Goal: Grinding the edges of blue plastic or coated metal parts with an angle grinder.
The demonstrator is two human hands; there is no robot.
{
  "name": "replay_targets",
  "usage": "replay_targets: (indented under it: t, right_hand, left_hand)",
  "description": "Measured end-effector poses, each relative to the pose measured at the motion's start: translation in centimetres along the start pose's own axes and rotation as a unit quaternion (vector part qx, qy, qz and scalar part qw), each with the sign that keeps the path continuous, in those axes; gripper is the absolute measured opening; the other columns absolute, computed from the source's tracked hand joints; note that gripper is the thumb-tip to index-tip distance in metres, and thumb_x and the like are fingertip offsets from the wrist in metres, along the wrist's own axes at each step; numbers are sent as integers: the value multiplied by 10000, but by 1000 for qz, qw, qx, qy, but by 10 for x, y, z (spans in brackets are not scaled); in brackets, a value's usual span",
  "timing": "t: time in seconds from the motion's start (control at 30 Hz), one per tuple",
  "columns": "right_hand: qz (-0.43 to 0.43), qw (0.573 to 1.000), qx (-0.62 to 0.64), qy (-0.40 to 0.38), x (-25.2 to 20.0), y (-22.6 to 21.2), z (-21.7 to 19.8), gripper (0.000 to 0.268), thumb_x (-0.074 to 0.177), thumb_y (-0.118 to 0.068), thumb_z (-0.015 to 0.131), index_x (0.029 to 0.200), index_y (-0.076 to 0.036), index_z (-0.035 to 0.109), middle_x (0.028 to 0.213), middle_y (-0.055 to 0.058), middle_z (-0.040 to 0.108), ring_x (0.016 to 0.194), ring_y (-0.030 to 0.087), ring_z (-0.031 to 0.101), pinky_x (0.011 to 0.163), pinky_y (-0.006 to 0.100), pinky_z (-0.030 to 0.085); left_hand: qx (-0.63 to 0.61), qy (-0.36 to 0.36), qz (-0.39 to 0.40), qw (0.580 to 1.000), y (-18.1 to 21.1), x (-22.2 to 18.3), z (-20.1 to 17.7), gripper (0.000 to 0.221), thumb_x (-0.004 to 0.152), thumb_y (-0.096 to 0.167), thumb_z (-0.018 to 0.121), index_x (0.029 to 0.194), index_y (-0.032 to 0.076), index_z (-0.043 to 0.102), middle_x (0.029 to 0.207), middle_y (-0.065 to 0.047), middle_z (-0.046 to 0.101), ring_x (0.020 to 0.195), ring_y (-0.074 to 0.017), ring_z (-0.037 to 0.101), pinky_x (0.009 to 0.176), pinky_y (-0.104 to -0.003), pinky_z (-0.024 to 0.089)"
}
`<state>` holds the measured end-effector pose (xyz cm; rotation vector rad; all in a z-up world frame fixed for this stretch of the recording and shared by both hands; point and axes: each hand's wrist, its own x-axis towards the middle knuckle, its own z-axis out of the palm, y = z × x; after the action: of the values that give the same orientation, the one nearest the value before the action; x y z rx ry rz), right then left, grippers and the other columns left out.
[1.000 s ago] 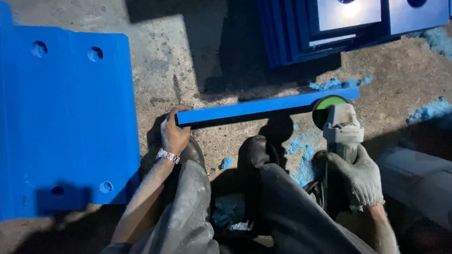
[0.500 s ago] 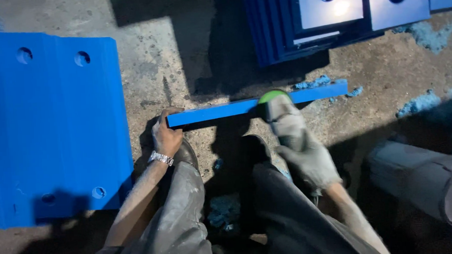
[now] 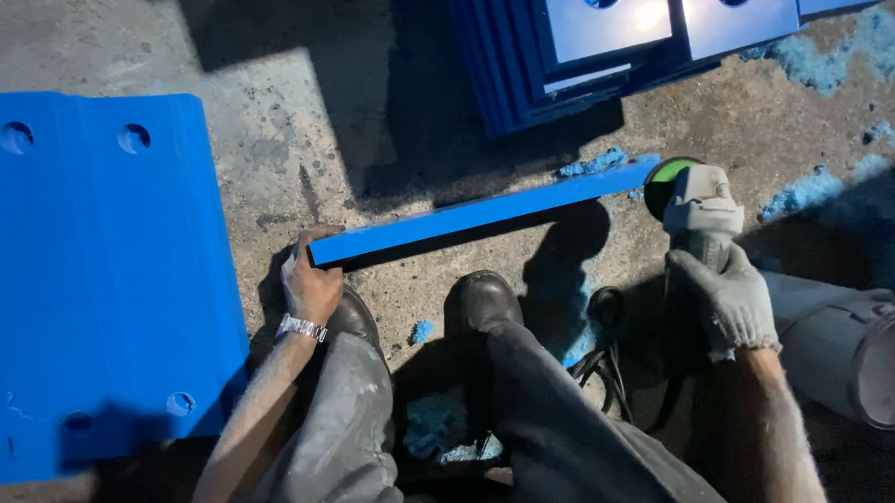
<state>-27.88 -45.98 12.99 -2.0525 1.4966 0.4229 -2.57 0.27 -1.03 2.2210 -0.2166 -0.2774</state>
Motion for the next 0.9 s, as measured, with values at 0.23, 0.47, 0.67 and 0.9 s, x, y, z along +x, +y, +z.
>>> replay_targets:
  t: [0.23, 0.47, 0.67, 0.9]
  right_hand:
    - [-22, 998, -14, -63, -69, -114, 29, 784, 747, -599, 859, 1314, -124, 600, 1206, 288, 681, 1195, 466, 615, 972, 618, 505]
    - [-110, 955, -115, -250, -147, -225, 101, 914, 662, -613, 846, 1450, -324, 482, 1309, 118, 684, 1275, 311, 624, 1071, 429, 532]
    - [-117, 954, -134, -240, -145, -213, 86, 924, 726, -564, 801, 1483, -141, 482, 1344, 289, 631, 1285, 438, 596, 1074, 542, 509]
    - [-69, 976, -160, -131, -113, -170, 67, 898, 703, -633, 842, 1402, -160, 534, 1240, 241, 693, 1230, 376, 632, 1015, 520, 526]
  left_hand:
    - [-1, 18, 23, 1000, -3, -1, 4, 300, 827, 42, 685, 1095, 161, 622, 1051, -163, 726, 1011, -502, 653, 874, -596, 529]
    - [22, 25, 2, 999, -11, -1, 8, 392, 744, 20, 636, 1111, 158, 629, 1022, -185, 719, 1024, -486, 661, 899, -576, 518]
    - [-7, 29, -2, 1000, -32, -4, 17, 419, 726, 4, 645, 1122, 142, 651, 1046, -200, 716, 1018, -503, 652, 895, -578, 525]
    - [-15, 6, -6, 1000, -35, -4, 16, 417, 744, 1, 612, 1122, 176, 635, 1086, -143, 723, 1059, -466, 653, 911, -569, 522]
